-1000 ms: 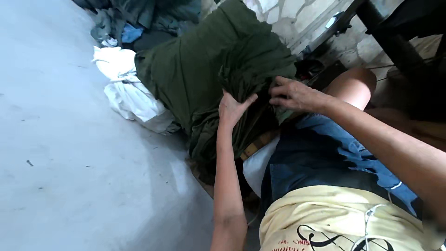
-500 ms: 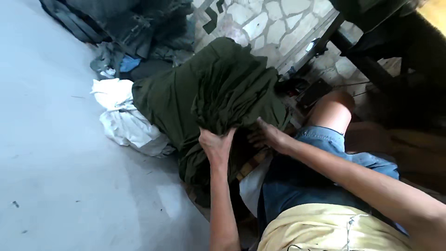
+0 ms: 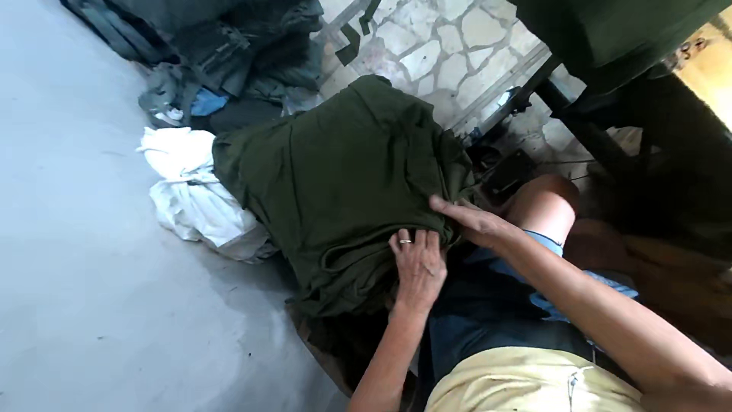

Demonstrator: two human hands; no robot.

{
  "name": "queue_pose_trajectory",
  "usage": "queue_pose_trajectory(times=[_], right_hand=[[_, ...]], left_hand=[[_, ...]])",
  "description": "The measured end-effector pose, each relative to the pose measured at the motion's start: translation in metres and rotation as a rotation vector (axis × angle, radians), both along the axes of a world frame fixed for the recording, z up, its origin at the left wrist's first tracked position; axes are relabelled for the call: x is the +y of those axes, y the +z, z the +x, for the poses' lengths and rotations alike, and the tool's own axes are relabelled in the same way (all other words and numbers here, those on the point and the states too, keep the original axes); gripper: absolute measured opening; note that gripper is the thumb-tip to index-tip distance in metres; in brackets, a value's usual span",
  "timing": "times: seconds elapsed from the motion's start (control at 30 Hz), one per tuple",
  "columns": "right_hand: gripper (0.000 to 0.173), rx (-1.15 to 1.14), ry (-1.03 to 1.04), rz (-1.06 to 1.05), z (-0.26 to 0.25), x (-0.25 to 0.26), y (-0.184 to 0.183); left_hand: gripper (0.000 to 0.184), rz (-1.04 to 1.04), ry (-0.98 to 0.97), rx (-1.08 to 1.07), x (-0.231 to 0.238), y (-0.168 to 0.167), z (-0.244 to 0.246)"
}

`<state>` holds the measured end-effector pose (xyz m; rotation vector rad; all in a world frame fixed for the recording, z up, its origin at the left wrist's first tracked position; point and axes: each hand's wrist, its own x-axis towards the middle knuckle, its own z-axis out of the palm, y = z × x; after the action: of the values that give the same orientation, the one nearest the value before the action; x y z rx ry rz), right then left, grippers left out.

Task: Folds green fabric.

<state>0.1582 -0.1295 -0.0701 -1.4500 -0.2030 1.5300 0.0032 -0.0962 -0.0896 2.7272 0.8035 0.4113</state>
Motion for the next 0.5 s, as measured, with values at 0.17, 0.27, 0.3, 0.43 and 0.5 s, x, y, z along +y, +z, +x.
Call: queue_pose_trajectory(times=[0.17, 0.27, 0.3, 0.43, 0.5], right_hand=[[0.044, -0.038, -0.377, -0.274, -0.016, 0.033, 0.001], [0.026, -0.079, -0.388, -0.206, -0.023, 0.049, 0.033], [0.025, -0.092, -0.373, -0.164, -0.027, 0.055, 0.048], [0.027, -0.127, -0.311, -0.069, -0.035, 0.064, 0.093], [0.022, -0.143, -0.322, -0.083, -0.028, 0.057, 0.093]], left_hand=[[0.035, 0.066, 0.159, -0.204, -0.03, -0.002, -0.011], [0.017, -0.095, 0.184, -0.448, -0.048, -0.008, -0.034], [0.018, -0.294, 0.213, -0.433, -0.048, -0.007, -0.037], [0.038, -1.119, 0.75, 0.007, -0.002, 0.001, -0.048], [0.035, -0.95, 0.873, 0.228, 0.0, 0.006, -0.064]])
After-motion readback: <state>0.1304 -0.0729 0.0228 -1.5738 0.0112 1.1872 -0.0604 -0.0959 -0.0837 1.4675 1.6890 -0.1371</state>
